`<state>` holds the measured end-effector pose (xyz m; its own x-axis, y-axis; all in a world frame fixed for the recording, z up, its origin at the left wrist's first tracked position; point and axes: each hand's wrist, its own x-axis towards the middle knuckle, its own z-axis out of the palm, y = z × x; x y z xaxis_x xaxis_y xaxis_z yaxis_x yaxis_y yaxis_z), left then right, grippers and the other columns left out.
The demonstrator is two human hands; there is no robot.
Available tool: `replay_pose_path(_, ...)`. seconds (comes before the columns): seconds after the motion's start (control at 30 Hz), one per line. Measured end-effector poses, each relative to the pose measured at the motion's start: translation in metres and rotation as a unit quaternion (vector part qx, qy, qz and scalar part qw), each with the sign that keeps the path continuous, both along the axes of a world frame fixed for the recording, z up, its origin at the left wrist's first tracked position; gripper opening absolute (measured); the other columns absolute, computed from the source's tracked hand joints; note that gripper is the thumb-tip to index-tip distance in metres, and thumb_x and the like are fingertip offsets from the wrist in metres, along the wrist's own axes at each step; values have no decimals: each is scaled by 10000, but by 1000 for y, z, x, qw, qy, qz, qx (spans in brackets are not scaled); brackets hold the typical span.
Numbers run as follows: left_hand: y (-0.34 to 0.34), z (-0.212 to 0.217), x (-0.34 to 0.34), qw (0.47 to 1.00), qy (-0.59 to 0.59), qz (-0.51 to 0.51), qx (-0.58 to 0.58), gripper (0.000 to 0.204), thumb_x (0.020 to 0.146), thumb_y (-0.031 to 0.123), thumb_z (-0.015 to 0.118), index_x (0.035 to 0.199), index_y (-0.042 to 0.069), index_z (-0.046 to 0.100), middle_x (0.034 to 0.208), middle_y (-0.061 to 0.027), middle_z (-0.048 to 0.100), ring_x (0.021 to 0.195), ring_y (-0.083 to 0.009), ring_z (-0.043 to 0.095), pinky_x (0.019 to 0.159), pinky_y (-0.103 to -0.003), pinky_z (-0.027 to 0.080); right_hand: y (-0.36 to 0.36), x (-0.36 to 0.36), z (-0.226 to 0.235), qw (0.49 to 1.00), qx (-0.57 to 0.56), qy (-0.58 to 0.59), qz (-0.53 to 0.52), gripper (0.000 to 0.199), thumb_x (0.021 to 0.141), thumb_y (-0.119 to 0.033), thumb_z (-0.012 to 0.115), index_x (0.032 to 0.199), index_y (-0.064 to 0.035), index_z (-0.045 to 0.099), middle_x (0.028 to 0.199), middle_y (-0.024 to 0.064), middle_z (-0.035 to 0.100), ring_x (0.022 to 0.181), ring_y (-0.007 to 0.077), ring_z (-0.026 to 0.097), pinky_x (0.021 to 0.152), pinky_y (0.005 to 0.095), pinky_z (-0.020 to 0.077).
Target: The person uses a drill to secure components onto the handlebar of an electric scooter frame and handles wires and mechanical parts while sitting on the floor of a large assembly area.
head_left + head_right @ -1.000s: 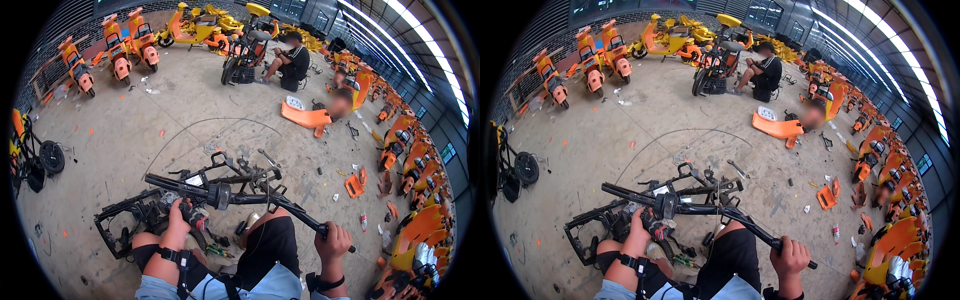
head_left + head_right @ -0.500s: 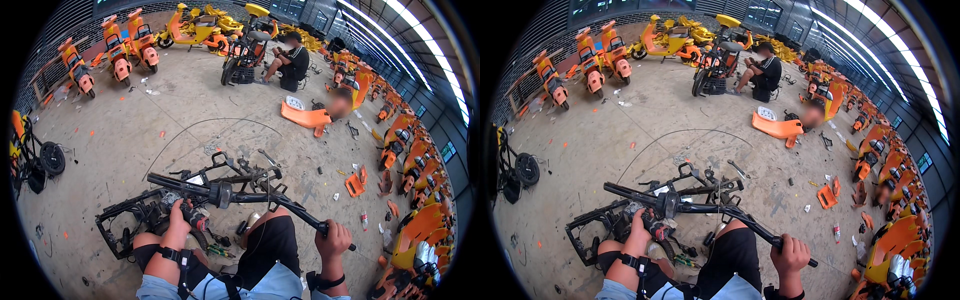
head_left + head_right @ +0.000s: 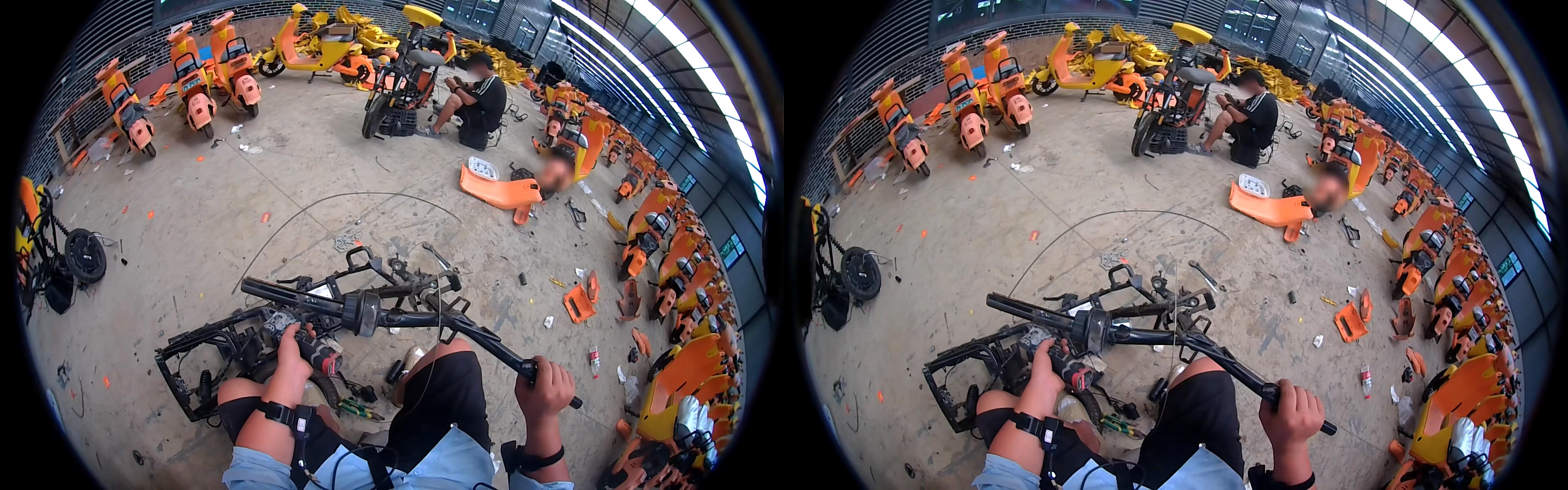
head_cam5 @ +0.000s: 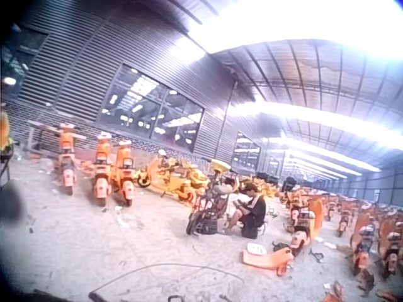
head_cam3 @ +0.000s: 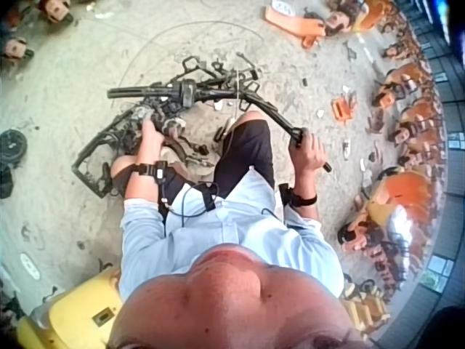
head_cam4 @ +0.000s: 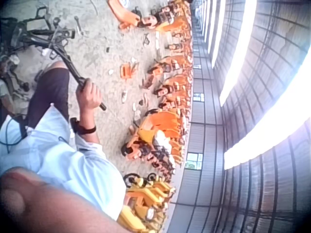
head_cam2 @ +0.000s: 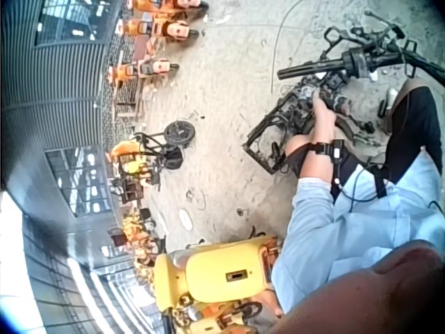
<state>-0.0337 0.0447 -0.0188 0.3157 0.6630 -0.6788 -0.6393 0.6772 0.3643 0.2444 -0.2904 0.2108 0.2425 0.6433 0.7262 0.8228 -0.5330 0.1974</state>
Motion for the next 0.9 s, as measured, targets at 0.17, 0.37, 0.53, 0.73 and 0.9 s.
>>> replay_pose_path(0.17, 0, 5, 2, 1000, 9, 5, 5, 219, 922, 256, 624, 983, 50, 668, 883, -60, 695, 799, -208, 632, 782, -389, 527, 1, 0, 0, 1000, 1, -2, 3, 188, 698, -75, 673, 884, -78, 642, 685, 61, 595, 610, 266, 598, 575, 391, 430)
replay_pose_path(0.37, 0, 5, 3, 1000, 10, 3, 7, 218, 923, 244, 622, 1001, 43, 657, 899, -69, 699, 795, -207, 636, 779, -388, 531, 2, 1, 0, 1000, 3, -4, 2, 186, 697, -67, 673, 881, -76, 643, 681, 63, 591, 606, 268, 596, 568, 391, 433)
replay_pose_path(0.53, 4, -4, 2, 1000, -2, 2, 4, 198, 923, 225, 625, 1006, 47, 645, 909, -72, 701, 788, -205, 642, 763, -386, 540, 3, 0, 2, 1000, 4, -4, 3, 188, 694, -62, 673, 879, -74, 644, 681, 67, 590, 608, 274, 595, 571, 394, 438)
replay_pose_path(0.73, 8, -13, 0, 1000, -16, -12, 1, 188, 931, 220, 625, 1024, 57, 629, 926, -77, 702, 790, -206, 645, 755, -378, 543, 3, 4, -1, 1000, 12, -23, 12, 143, 737, -102, 669, 878, -88, 647, 665, 39, 573, 582, 244, 571, 547, 381, 395)
replay_pose_path(0.9, 8, -11, 2, 1000, -14, 1, -4, 183, 937, 217, 621, 1026, 57, 625, 917, -78, 701, 785, -202, 645, 750, -371, 542, 4, 5, -2, 999, 16, -28, 12, 132, 745, -97, 665, 875, -84, 646, 659, 39, 574, 576, 242, 570, 538, 381, 388)
